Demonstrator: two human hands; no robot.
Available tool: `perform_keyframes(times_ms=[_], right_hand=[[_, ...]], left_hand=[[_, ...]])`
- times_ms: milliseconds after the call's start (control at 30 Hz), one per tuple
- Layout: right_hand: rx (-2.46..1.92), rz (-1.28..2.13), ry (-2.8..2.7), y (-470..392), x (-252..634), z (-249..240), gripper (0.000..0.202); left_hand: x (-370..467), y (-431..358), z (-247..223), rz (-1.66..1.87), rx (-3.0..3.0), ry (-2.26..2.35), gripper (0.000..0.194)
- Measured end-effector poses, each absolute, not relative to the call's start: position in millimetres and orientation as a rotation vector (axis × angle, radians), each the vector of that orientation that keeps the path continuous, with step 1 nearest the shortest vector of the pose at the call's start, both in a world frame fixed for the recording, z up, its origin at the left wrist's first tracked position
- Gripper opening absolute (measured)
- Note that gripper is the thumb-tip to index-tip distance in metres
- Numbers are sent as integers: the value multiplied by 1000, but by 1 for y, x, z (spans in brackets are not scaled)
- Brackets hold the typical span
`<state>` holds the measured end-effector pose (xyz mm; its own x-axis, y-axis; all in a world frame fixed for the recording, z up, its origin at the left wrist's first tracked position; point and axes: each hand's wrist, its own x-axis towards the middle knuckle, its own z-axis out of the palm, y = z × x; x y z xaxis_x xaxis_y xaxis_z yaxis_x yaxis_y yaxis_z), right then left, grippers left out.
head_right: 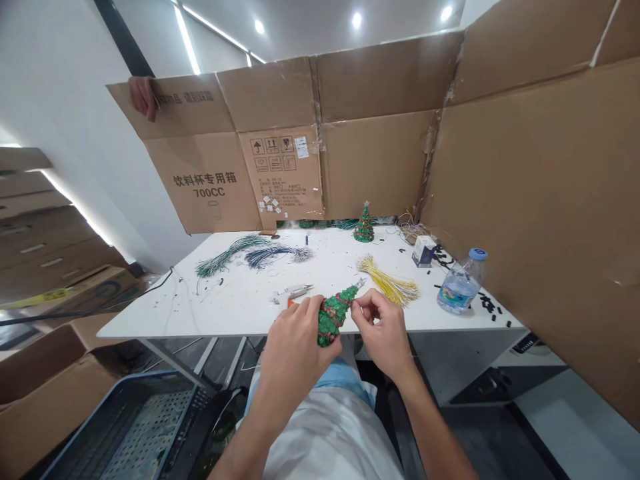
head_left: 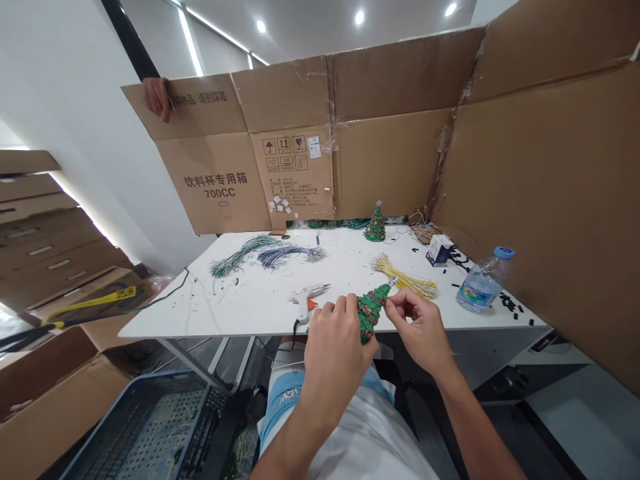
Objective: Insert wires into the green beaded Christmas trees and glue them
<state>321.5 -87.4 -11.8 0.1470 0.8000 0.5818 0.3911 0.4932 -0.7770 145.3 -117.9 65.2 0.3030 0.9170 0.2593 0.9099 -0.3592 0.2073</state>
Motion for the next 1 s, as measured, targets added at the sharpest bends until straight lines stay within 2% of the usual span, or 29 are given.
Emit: perform_keyframes(times_ms=[200, 367, 633, 1000], right_hand=[[-1115, 349, -1437, -85, 317, -16, 25], [-1110, 269, -1434, -93, 318, -7, 20], [-987, 92, -1356, -110, 320, 5, 9], [-784, -106, -1287, -125, 317, 21, 25]], left_hand=[[143, -115, 62, 585, 2491, 1774, 28], [133, -106, 60, 846, 2294, 1528, 47], [135, -111, 68, 1042, 2044, 1238, 42], [141, -120, 71, 1123, 2003, 1068, 46]])
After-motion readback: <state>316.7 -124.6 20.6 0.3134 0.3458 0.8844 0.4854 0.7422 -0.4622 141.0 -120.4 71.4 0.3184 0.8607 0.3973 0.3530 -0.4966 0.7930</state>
